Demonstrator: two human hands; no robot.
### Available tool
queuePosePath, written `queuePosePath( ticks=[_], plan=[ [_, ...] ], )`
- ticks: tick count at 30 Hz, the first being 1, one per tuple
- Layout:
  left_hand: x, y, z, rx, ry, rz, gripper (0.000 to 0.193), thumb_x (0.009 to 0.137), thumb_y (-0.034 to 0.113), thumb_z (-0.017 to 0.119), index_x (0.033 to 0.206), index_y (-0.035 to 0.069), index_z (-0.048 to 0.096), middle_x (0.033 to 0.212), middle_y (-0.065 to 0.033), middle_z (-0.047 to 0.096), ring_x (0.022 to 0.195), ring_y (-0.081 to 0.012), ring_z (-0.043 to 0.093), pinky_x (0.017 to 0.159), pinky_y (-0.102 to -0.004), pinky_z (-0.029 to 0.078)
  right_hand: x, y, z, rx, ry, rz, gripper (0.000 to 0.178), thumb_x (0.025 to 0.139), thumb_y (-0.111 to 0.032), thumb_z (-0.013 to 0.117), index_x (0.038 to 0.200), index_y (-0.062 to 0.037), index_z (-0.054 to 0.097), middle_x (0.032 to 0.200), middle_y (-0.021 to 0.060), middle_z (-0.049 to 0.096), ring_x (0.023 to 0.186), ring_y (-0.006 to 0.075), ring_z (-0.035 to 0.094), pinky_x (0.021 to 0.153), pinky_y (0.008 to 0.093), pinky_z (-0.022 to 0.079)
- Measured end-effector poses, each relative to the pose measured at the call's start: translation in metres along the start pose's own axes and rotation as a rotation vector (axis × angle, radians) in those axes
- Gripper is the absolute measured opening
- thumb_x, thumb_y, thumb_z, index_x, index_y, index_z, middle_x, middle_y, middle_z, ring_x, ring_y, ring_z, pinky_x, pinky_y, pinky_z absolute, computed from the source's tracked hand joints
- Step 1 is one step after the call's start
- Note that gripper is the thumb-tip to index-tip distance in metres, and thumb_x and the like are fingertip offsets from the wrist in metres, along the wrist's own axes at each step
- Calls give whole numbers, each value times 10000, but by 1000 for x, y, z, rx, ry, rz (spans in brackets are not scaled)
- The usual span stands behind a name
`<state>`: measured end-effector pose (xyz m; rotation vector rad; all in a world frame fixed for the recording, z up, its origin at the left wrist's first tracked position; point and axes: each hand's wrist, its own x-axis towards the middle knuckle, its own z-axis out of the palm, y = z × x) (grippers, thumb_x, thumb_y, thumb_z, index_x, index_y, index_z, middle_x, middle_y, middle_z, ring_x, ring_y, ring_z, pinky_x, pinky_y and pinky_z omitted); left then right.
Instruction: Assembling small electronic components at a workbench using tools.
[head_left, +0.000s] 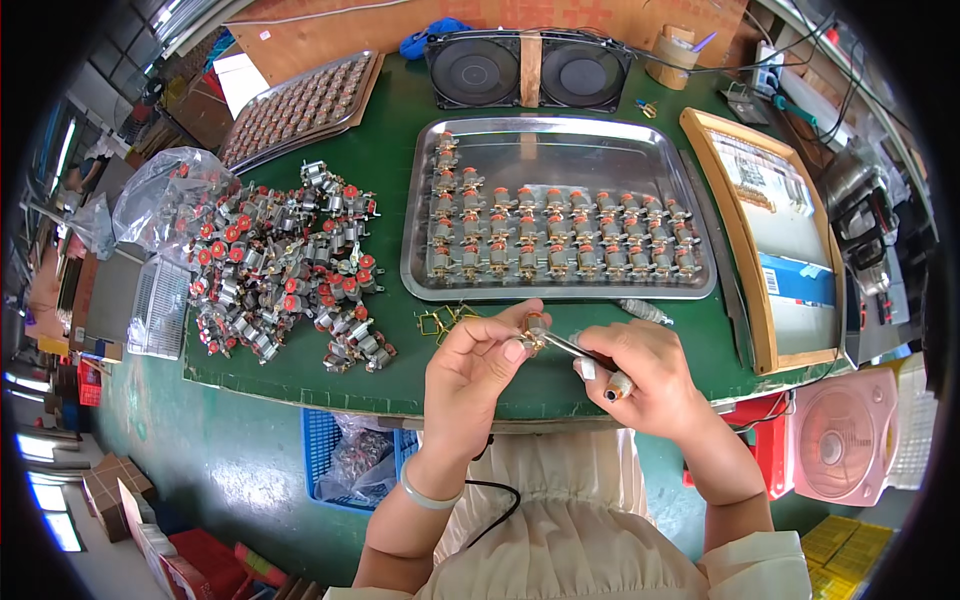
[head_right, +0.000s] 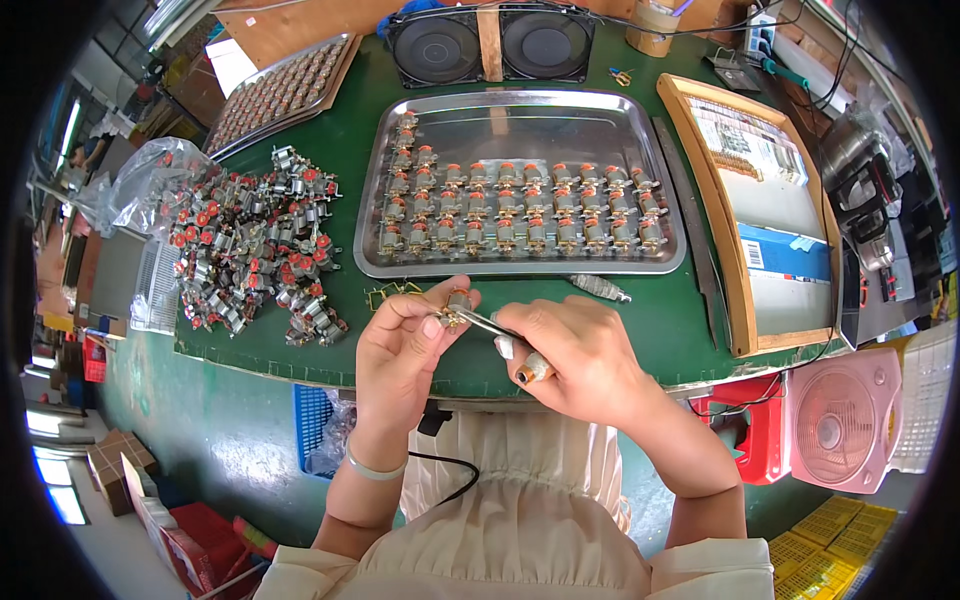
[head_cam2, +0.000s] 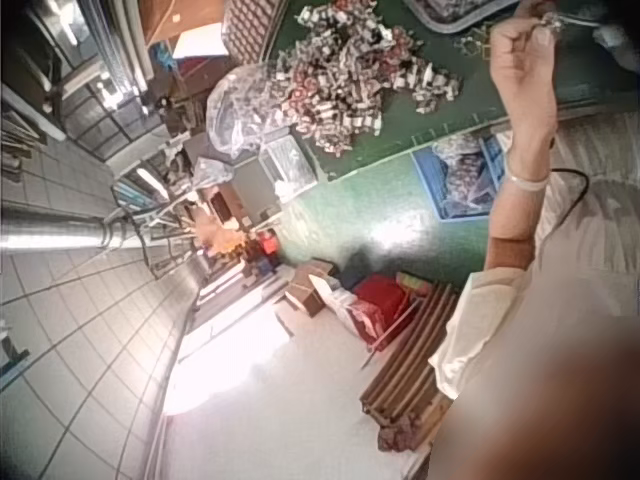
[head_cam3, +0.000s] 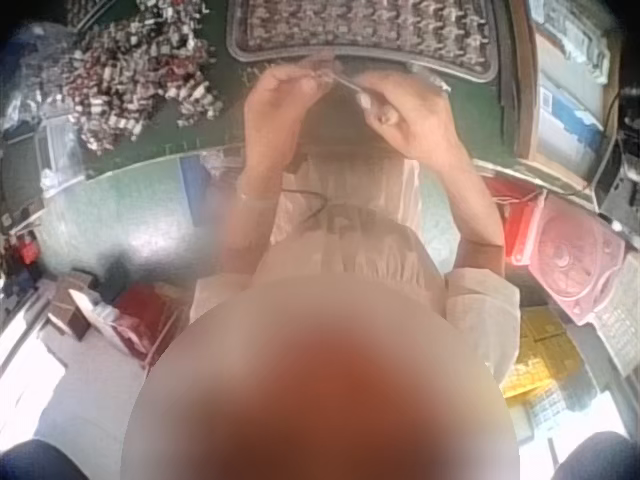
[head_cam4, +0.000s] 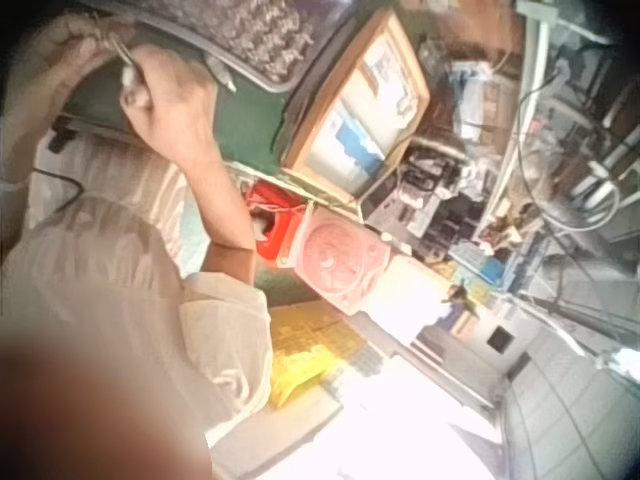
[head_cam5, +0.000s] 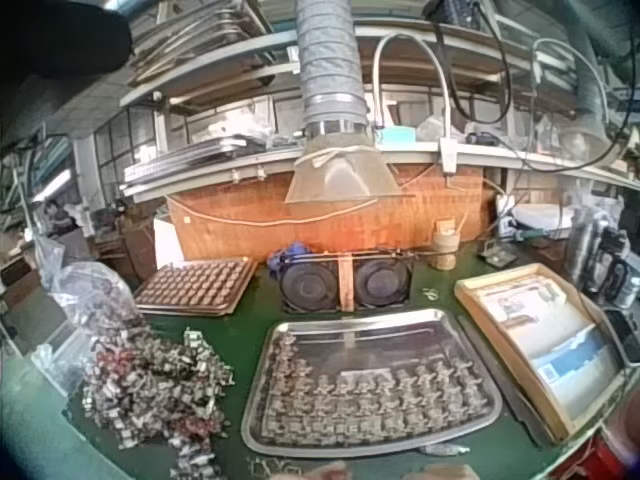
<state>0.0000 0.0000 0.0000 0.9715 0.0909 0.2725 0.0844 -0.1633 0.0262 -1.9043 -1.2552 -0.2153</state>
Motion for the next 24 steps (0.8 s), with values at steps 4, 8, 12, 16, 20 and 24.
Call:
queuePosePath(
  ticks=[4, 8, 12, 16, 20, 24],
  plan=[
    [0, -6, -1, 6, -20, 49, 154, 846, 7, 550, 987, 8, 489, 1199, -228, 487, 1098, -282, 508, 933, -376, 405, 2, 0, -4, 19, -50, -4, 270, 627, 14, 641, 876, -56, 564, 690, 60, 584, 571, 208, 567, 502, 313, 423],
    [2, -7, -1, 35, -90, 119, 188, 825, -37, 557, 990, 10, 479, 1205, -220, 483, 1112, -283, 495, 928, -373, 406, 3, -3, -6, 162, -67, 66, 261, 638, 23, 640, 879, -44, 565, 691, 63, 577, 577, 211, 565, 515, 308, 432],
    [3, -6, -2, 46, -121, 133, 214, 806, -69, 563, 980, 16, 469, 1213, -218, 477, 1116, -283, 490, 929, -378, 408, 5, -6, -8, 212, -104, 81, 245, 668, 28, 633, 895, -33, 564, 685, 60, 566, 583, 168, 573, 529, 295, 440],
    [4, -8, -7, 78, -181, 209, 240, 799, -82, 560, 987, 18, 449, 1216, -232, 468, 1113, -287, 491, 925, -383, 412, 5, -4, -9, 830, -219, 531, 158, 778, -25, 570, 925, 31, 565, 615, 62, 529, 517, 109, 505, 470, 273, 382],
    [5, -12, -9, 86, -262, 318, 282, 797, -88, 554, 1021, 22, 423, 1211, -248, 463, 1113, -296, 491, 924, -384, 420, -1, -2, -3, 1470, -290, 827, 234, 837, -123, 553, 930, 91, 558, 566, 62, 507, 463, 97, 436, 437, 234, 319],
    [4, -10, -11, 137, -240, 370, 305, 795, -95, 551, 1046, 14, 414, 1208, -248, 465, 1112, -295, 494, 931, -387, 422, -5, -5, -6, 1152, -258, 681, 189, 823, -103, 579, 925, 57, 579, 598, 45, 531, 472, 107, 445, 446, 264, 355]
  ],
)
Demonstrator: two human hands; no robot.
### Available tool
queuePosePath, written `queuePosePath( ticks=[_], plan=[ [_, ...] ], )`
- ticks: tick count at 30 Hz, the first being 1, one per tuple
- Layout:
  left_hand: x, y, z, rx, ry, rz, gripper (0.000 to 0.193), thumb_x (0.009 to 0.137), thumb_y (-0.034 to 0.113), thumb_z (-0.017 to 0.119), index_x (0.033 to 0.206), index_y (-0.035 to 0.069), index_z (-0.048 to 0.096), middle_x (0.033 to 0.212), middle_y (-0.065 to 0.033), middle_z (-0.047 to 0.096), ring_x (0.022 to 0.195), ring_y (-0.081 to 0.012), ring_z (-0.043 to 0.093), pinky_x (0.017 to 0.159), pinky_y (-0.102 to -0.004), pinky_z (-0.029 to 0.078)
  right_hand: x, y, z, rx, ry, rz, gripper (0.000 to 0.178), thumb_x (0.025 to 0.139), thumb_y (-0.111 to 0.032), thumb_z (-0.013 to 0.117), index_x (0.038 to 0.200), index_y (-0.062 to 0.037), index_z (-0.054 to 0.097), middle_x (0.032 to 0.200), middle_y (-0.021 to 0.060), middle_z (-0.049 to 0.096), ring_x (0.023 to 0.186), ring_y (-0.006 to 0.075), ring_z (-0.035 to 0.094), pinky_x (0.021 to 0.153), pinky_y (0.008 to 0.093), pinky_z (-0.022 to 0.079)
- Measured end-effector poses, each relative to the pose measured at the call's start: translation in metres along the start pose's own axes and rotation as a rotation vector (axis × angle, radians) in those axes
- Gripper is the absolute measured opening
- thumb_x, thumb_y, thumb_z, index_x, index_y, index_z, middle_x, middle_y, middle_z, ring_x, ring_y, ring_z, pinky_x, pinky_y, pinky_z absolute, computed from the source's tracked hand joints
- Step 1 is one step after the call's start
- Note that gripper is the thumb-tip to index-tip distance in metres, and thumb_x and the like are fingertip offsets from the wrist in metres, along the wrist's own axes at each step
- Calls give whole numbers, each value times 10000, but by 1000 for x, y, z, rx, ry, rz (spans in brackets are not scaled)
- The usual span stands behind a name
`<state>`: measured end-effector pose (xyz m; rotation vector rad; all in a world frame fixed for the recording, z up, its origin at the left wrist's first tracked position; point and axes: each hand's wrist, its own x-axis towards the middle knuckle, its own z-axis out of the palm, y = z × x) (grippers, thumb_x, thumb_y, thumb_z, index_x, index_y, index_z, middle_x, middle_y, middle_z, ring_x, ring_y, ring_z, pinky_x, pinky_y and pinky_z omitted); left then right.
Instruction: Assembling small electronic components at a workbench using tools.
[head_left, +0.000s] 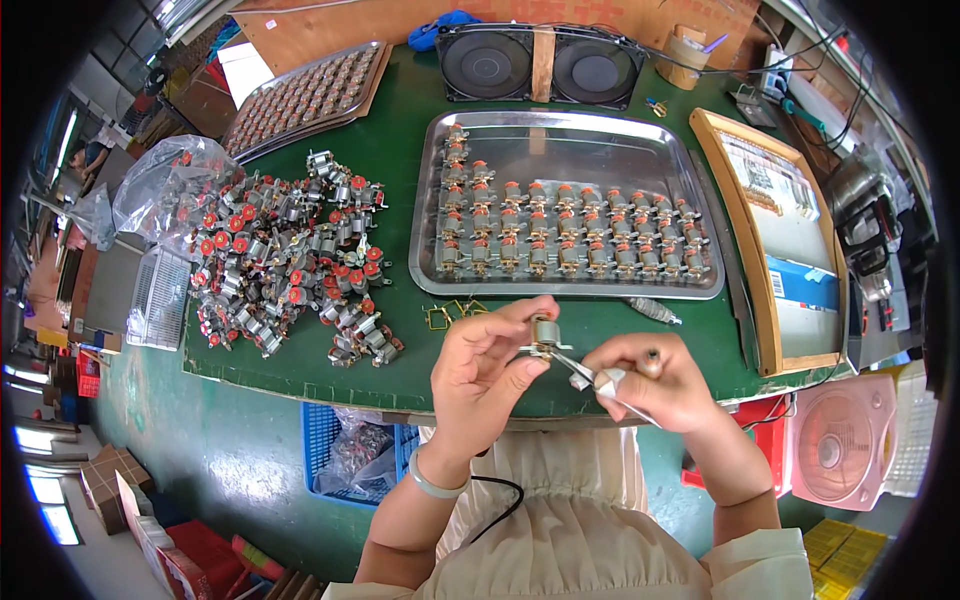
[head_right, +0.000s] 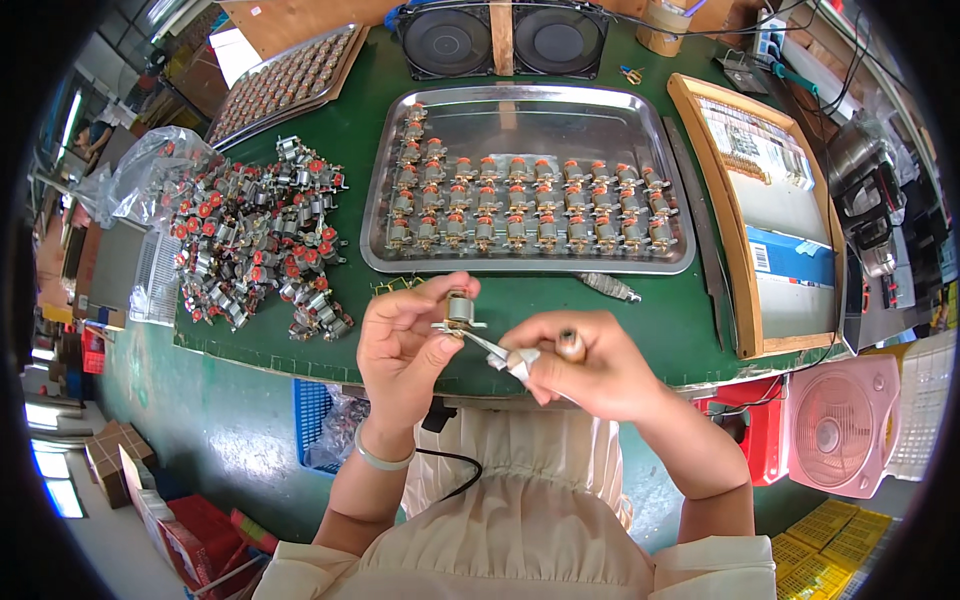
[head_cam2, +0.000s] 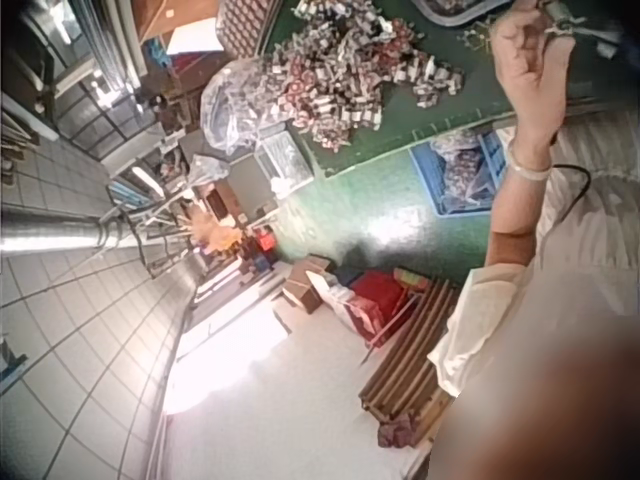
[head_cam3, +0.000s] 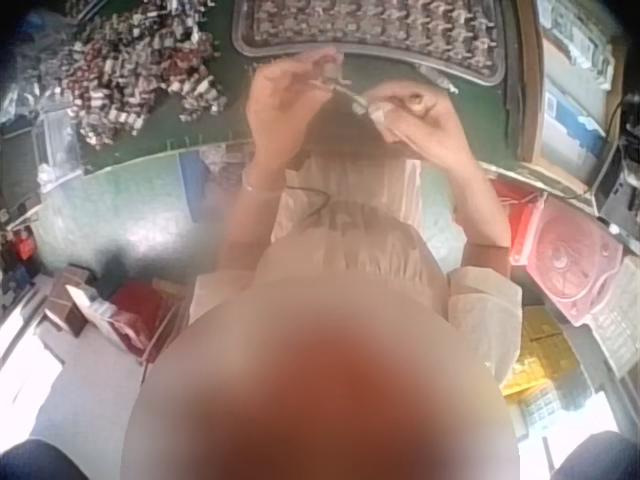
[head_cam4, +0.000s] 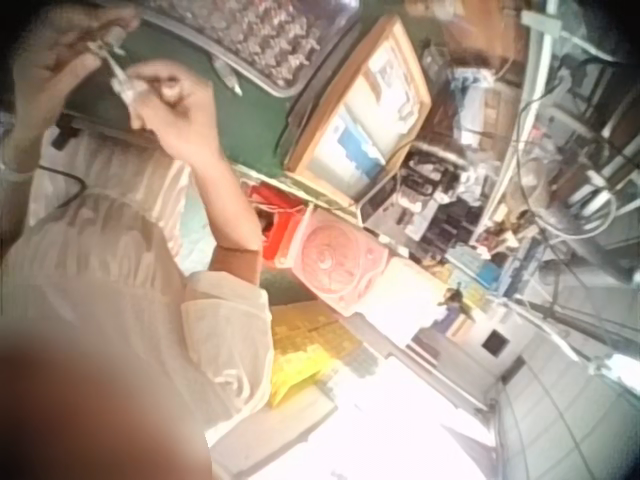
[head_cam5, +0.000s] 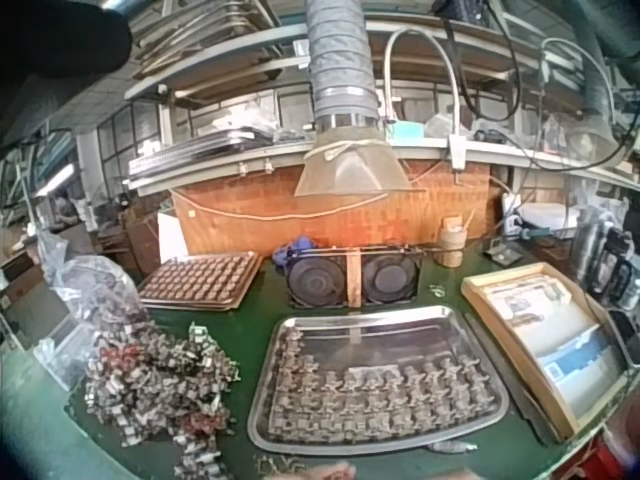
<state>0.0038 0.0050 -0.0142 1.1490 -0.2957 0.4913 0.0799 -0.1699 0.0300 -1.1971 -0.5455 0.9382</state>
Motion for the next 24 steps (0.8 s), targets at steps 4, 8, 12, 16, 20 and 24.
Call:
queuePosePath(
  ticks=[4, 8, 12, 16, 20, 24],
  plan=[
    [0, 2, -4, 135, 76, 52, 332, 794, -93, 556, 1080, -3, 413, 1204, -240, 471, 1122, -290, 490, 945, -387, 417, 7, -2, -17, -1101, 100, -430, 174, 698, -68, 659, 858, -26, 607, 677, 55, 531, 525, 193, 505, 493, 314, 409],
    [-1, 0, -4, 159, 83, 48, 354, 789, -85, 571, 1096, -8, 414, 1206, -229, 474, 1130, -289, 485, 953, -385, 413, 16, 2, -13, -1474, 235, -459, 252, 626, -66, 688, 855, -36, 587, 699, 81, 503, 590, 265, 522, 517, 350, 419],
    [-3, -2, -7, 191, 82, 48, 351, 788, -84, 574, 1094, -8, 418, 1201, -227, 480, 1126, -286, 490, 948, -379, 417, 30, -9, 15, -1043, 176, -516, 297, 645, -14, 650, 915, -31, 526, 752, 103, 548, 632, 278, 570, 548, 370, 450],
    [-1, 2, -7, 188, 197, -9, 461, 774, -70, 601, 1167, 3, 372, 1259, -199, 431, 1151, -288, 462, 975, -385, 382, 50, -14, 15, -1225, 102, -622, 228, 661, -50, 640, 854, -41, 518, 733, 106, 546, 625, 279, 574, 542, 372, 455],
    [-2, 9, -12, 239, 363, -107, 660, 738, -24, 662, 1269, 20, 273, 1342, -149, 325, 1210, -289, 385, 1018, -392, 304, 100, -19, -19, -1510, 257, -805, 213, 644, -33, 598, 842, -48, 520, 766, 109, 548, 620, 312, 561, 550, 393, 455],
    [-9, 22, -17, 315, 378, -46, 618, 746, -14, 654, 1251, 8, 299, 1315, -161, 339, 1194, -283, 402, 984, -386, 352, 148, -30, -62, -1678, 306, -712, 216, 661, -13, 571, 872, -42, 538, 822, 119, 567, 679, 325, 575, 608, 404, 466]
  ],
)
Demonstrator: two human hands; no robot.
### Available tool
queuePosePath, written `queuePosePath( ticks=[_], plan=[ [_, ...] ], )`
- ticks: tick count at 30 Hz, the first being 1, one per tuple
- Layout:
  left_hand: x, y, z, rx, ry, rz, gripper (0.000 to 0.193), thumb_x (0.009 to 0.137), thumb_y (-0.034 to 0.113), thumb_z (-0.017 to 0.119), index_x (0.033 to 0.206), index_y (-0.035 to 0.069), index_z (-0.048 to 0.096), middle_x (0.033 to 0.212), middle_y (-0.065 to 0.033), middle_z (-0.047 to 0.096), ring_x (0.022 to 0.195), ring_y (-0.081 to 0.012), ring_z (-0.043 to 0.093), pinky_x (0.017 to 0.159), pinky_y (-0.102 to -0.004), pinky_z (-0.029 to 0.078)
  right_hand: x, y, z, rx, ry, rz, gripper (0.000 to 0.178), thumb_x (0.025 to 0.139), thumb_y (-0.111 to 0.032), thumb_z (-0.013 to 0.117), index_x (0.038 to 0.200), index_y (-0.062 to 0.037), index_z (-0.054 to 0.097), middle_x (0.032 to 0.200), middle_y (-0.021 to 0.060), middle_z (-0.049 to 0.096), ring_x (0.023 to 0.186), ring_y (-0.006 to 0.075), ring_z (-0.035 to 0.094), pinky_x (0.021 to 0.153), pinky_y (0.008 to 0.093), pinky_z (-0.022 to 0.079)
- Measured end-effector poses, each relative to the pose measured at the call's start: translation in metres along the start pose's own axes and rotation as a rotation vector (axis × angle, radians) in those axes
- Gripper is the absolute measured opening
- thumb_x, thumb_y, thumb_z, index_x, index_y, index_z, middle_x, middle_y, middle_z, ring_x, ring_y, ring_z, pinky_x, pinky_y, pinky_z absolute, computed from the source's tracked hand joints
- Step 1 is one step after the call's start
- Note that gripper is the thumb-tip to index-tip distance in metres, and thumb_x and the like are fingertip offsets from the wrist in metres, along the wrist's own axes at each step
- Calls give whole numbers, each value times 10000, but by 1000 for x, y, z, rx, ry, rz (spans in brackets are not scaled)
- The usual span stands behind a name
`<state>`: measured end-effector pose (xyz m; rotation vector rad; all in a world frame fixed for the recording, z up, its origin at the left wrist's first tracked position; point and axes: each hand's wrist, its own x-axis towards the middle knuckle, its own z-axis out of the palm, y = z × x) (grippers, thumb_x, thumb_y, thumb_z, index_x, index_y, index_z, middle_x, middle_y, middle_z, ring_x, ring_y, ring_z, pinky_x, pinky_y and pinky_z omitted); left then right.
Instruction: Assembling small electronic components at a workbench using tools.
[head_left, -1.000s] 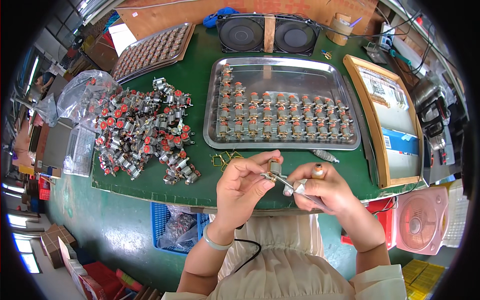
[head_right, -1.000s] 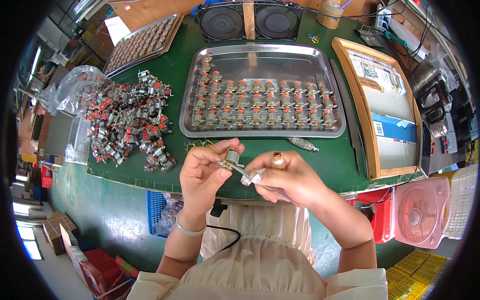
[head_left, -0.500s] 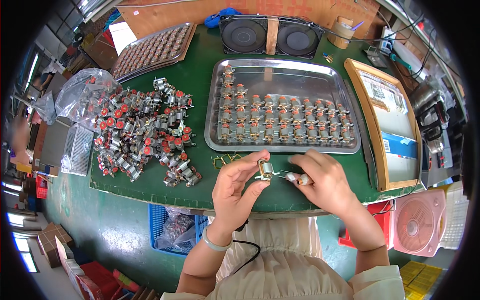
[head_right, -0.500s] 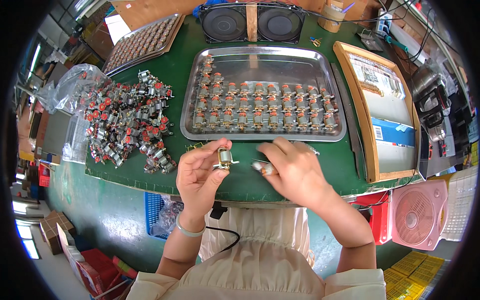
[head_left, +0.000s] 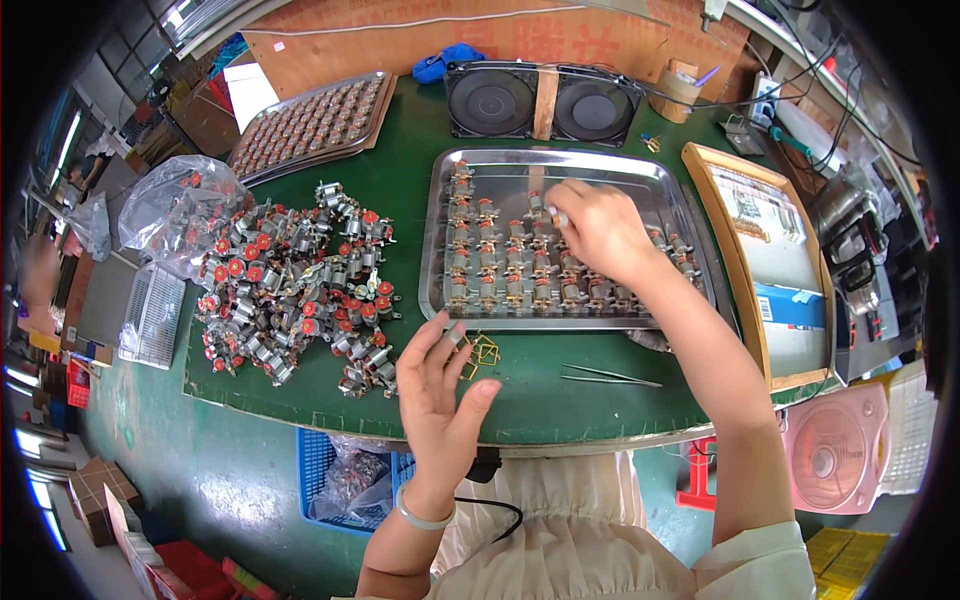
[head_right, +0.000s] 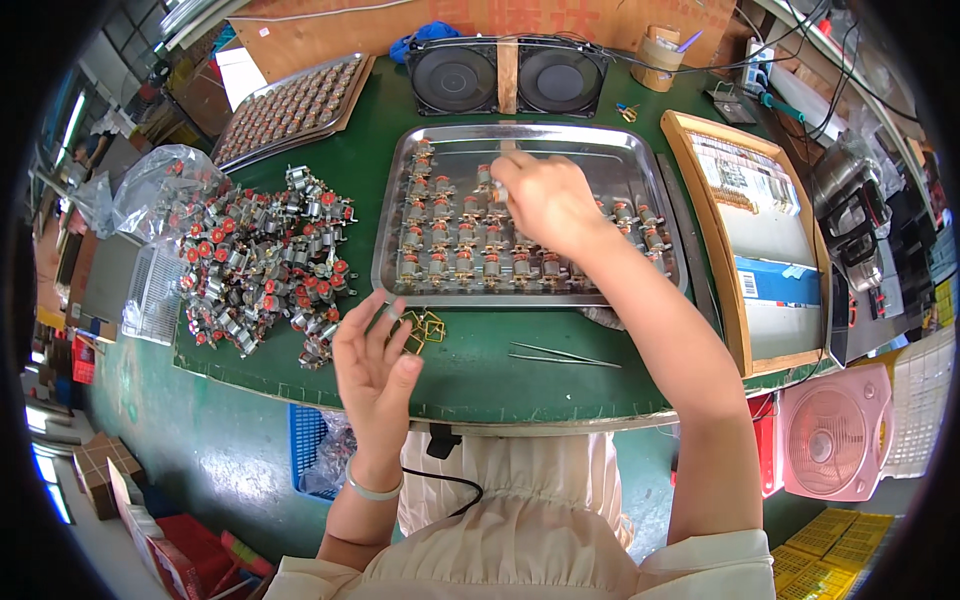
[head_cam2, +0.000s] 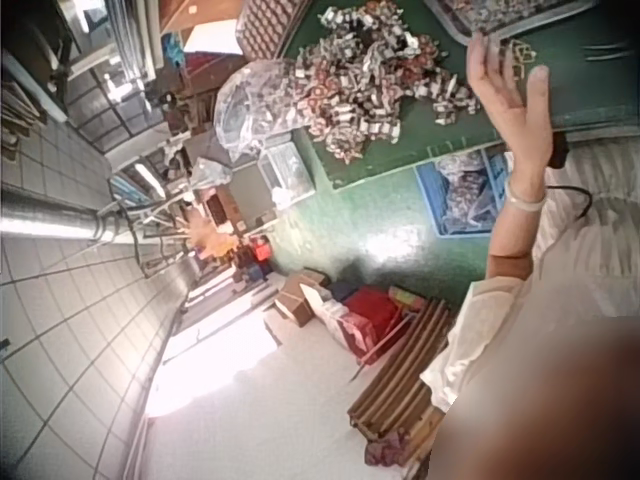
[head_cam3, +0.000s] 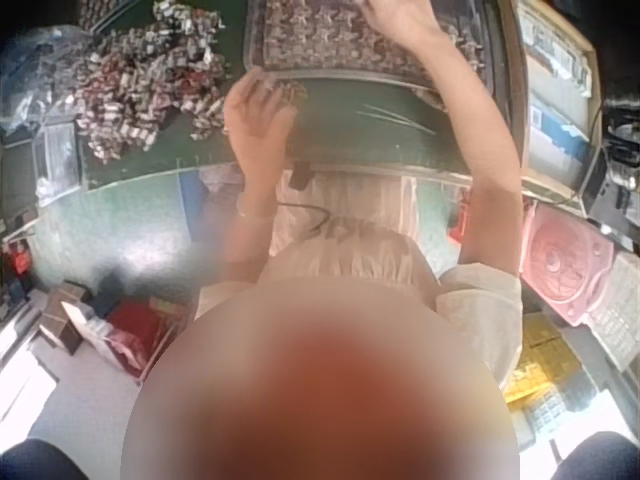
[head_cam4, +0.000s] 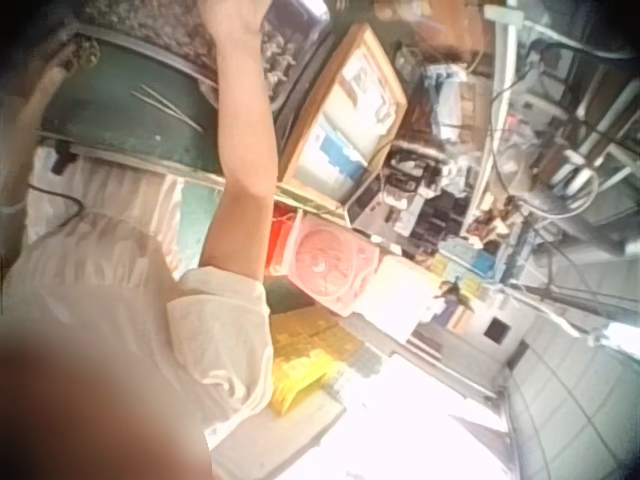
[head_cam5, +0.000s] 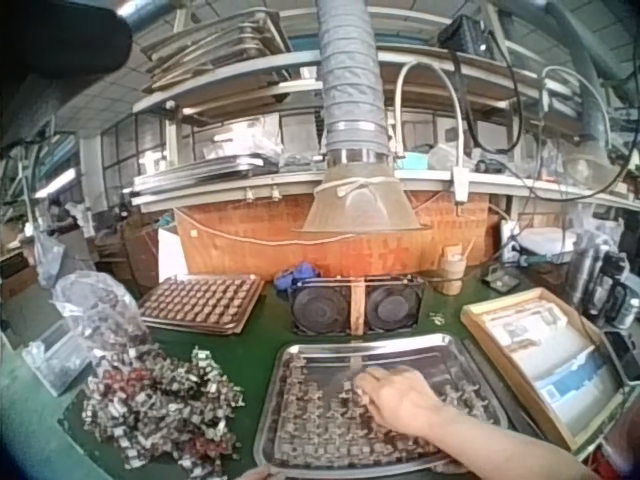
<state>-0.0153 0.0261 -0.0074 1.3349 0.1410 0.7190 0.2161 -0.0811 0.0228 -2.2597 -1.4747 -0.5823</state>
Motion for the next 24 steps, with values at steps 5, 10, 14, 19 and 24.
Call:
queuePosePath(
  ticks=[5, 10, 14, 19, 24],
  plan=[
    [-4, 7, -34, 236, 174, 240, 316, 820, -18, 553, 1112, -28, 432, 1145, -167, 461, 1008, -222, 529, 847, -327, 468, 16, 17, 25, 27, -88, 21, 235, 662, 6, 579, 886, -61, 550, 823, 100, 590, 715, 322, 584, 606, 419, 461],
    [-6, 14, -67, 384, 345, 357, 165, 859, -18, 493, 1022, -24, 473, 995, -121, 519, 874, -168, 551, 758, -266, 465, 27, 12, 32, 47, -162, -7, 175, 693, -19, 556, 864, -48, 576, 871, 117, 618, 787, 307, 594, 665, 409, 482],
    [-7, 14, -82, 512, 437, 312, 189, 832, -19, 535, 1018, -12, 502, 1010, -113, 527, 896, -192, 547, 814, -290, 429, 28, 14, 32, 16, -230, -7, 181, 691, -26, 564, 870, -47, 586, 880, 120, 615, 801, 306, 592, 678, 405, 483],
    [-1, 22, -83, 1044, 210, 283, 325, 740, -5, 630, 1051, 15, 539, 1075, -149, 508, 1008, -293, 483, 869, -355, 382, 27, 4, 20, 54, -164, 83, 224, 692, -40, 578, 916, -43, 601, 886, 134, 594, 802, 321, 589, 700, 402, 481],
    [-6, 15, -91, 1044, 196, 238, 409, 715, 16, 662, 1100, 19, 525, 1066, -153, 503, 989, -304, 482, 853, -365, 390, 15, -76, 2, 434, -174, 67, 237, 737, -99, 635, 962, -38, 590, 875, 135, 596, 703, 285, 597, 634, 359, 479]
  ],
)
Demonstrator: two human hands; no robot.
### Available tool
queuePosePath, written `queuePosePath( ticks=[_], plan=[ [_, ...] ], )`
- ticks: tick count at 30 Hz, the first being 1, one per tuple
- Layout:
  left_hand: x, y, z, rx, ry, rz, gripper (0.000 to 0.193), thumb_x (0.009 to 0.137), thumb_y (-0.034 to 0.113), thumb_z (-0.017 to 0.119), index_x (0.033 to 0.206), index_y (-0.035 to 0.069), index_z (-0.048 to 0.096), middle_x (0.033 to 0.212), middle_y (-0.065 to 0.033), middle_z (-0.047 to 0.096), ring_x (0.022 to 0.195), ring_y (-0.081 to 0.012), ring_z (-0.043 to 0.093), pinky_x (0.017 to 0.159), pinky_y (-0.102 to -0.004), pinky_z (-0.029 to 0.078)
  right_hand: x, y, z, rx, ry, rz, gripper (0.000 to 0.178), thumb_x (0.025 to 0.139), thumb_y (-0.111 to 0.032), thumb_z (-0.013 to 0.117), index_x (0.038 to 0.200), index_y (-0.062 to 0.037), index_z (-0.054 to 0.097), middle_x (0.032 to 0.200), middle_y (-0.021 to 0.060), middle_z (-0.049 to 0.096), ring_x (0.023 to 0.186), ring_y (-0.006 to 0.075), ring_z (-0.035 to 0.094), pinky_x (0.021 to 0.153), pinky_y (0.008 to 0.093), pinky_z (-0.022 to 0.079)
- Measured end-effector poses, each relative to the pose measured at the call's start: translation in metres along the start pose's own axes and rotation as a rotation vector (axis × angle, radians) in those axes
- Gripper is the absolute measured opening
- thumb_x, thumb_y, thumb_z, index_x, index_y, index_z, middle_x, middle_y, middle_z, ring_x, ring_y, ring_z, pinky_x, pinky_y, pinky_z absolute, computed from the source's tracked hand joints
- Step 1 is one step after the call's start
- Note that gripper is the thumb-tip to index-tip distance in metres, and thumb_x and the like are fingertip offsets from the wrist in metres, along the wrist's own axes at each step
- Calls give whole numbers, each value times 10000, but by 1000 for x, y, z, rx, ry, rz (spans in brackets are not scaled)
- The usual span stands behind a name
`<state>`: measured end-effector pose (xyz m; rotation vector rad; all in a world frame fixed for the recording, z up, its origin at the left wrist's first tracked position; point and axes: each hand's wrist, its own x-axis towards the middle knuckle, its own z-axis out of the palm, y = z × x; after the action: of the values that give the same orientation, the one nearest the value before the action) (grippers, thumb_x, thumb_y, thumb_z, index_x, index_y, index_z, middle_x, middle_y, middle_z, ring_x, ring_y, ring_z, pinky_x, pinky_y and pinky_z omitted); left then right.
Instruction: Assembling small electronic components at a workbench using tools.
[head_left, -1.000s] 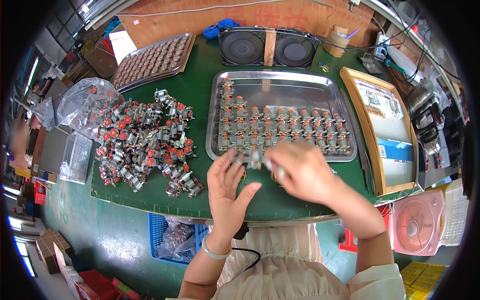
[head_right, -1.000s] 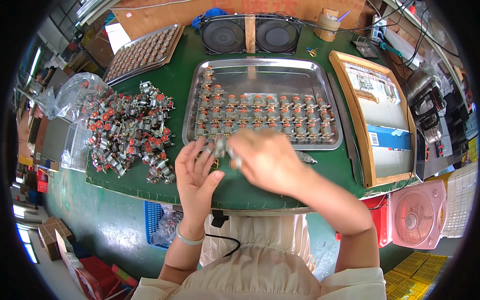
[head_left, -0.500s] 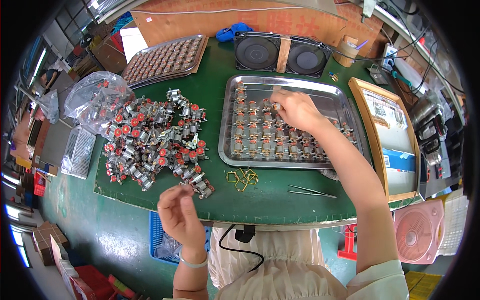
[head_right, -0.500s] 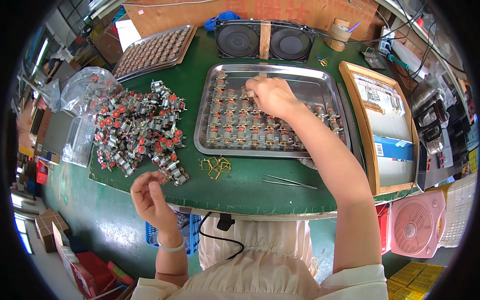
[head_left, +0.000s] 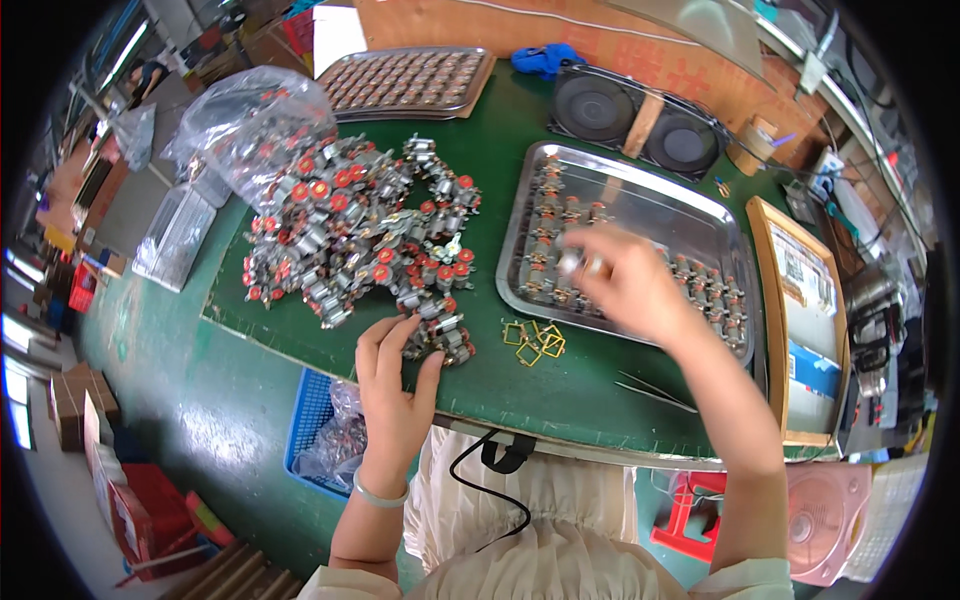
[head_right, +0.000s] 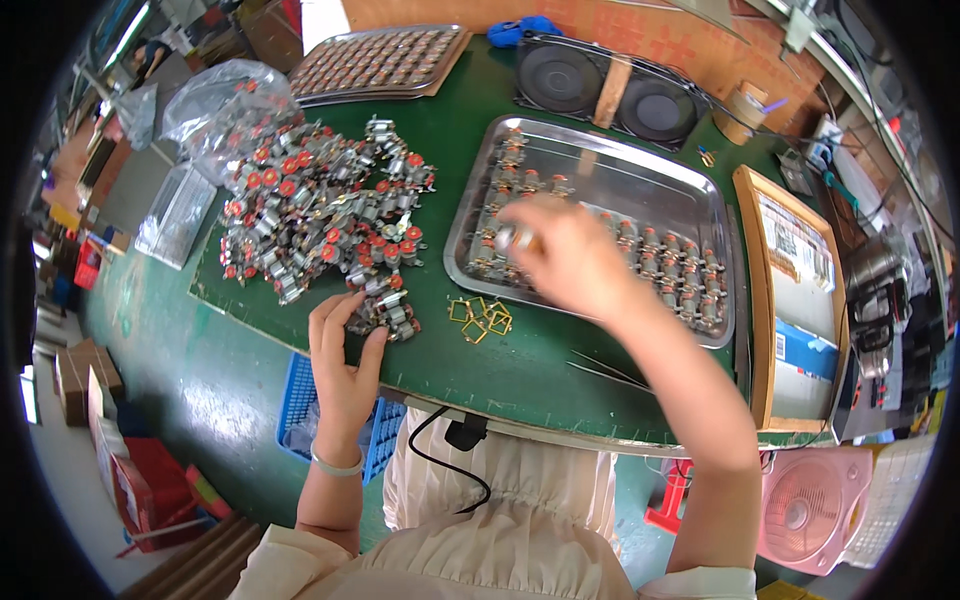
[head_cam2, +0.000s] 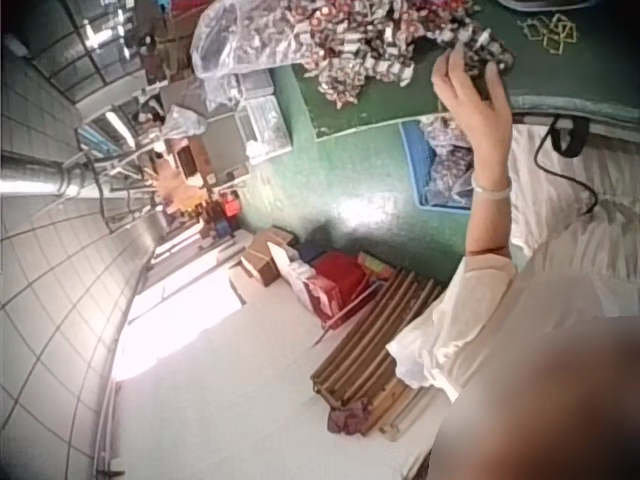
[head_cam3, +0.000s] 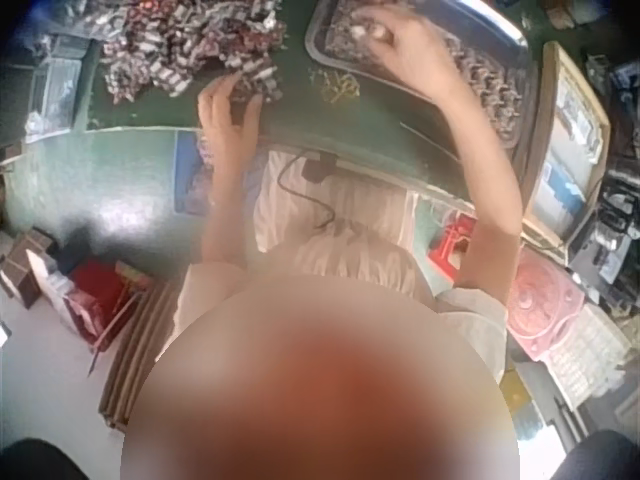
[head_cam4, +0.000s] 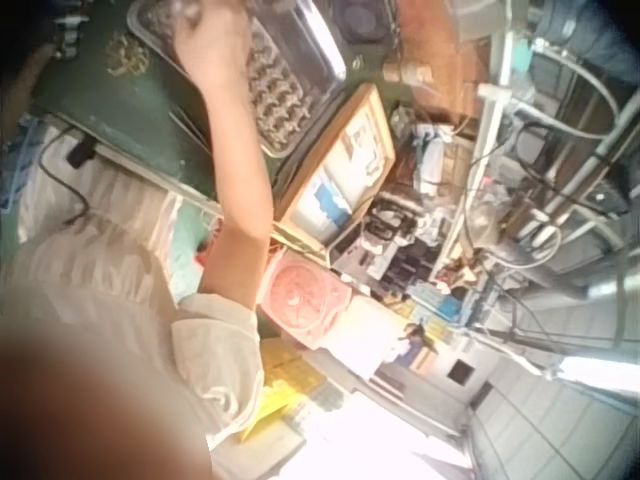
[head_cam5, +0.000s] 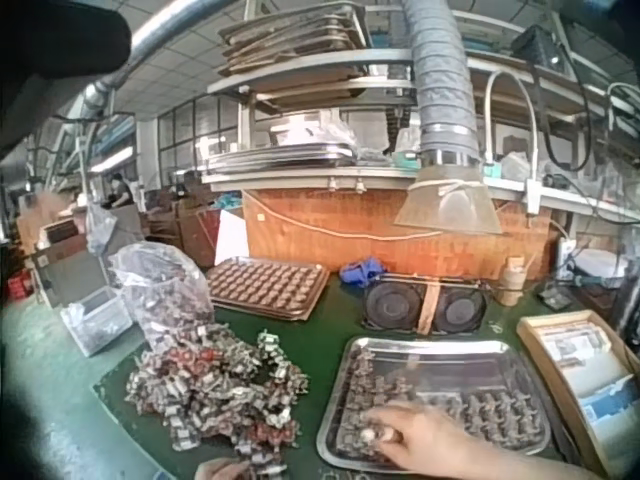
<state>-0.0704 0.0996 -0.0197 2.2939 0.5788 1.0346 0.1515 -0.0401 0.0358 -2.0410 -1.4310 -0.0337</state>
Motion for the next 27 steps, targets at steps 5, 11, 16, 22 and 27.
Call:
queuePosePath(
  ticks=[5, 11, 16, 22, 27],
  plan=[
    [2, -10, -2, -42, -20, -13, 447, 697, 9, 668, 1115, 16, 512, 1046, -155, 507, 944, -307, 491, 806, -360, 412, -16, -84, 34, -76, -194, 55, 402, 682, -323, 715, 894, -9, 582, 807, 124, 599, 705, 285, 609, 618, 364, 494],
    [7, -8, -4, -40, -24, -15, 361, 670, -37, 649, 1009, 21, 538, 1016, -122, 549, 874, -245, 544, 748, -312, 456, -8, -92, 66, -145, -247, 140, 407, 689, -365, 683, 748, 22, 568, 735, 131, 584, 652, 298, 609, 564, 386, 498],
    [5, -9, -13, -48, -78, -31, 280, 657, -3, 659, 915, 17, 551, 971, -90, 605, 802, -245, 541, 675, -299, 449, -5, -95, 56, 38, -194, 149, 300, 692, -280, 650, 709, 8, 567, 743, 142, 562, 692, 308, 593, 611, 400, 488],
    [-2, -4, -13, -111, -131, -90, 274, 648, 5, 668, 898, 18, 556, 913, -85, 608, 786, -229, 541, 661, -298, 446, -1, -99, 47, 44, -336, 217, 374, 711, -302, 662, 846, 12, 509, 695, 171, 609, 683, 330, 612, 614, 409, 481],
    [1, 5, -15, -247, -182, -172, 225, 681, 16, 660, 862, -5, 528, 783, -111, 571, 647, -226, 548, 575, -318, 452, -6, -98, 57, 149, -228, 293, 353, 699, -266, 664, 859, -7, 484, 673, 168, 596, 665, 341, 603, 597, 416, 473]
  ],
)
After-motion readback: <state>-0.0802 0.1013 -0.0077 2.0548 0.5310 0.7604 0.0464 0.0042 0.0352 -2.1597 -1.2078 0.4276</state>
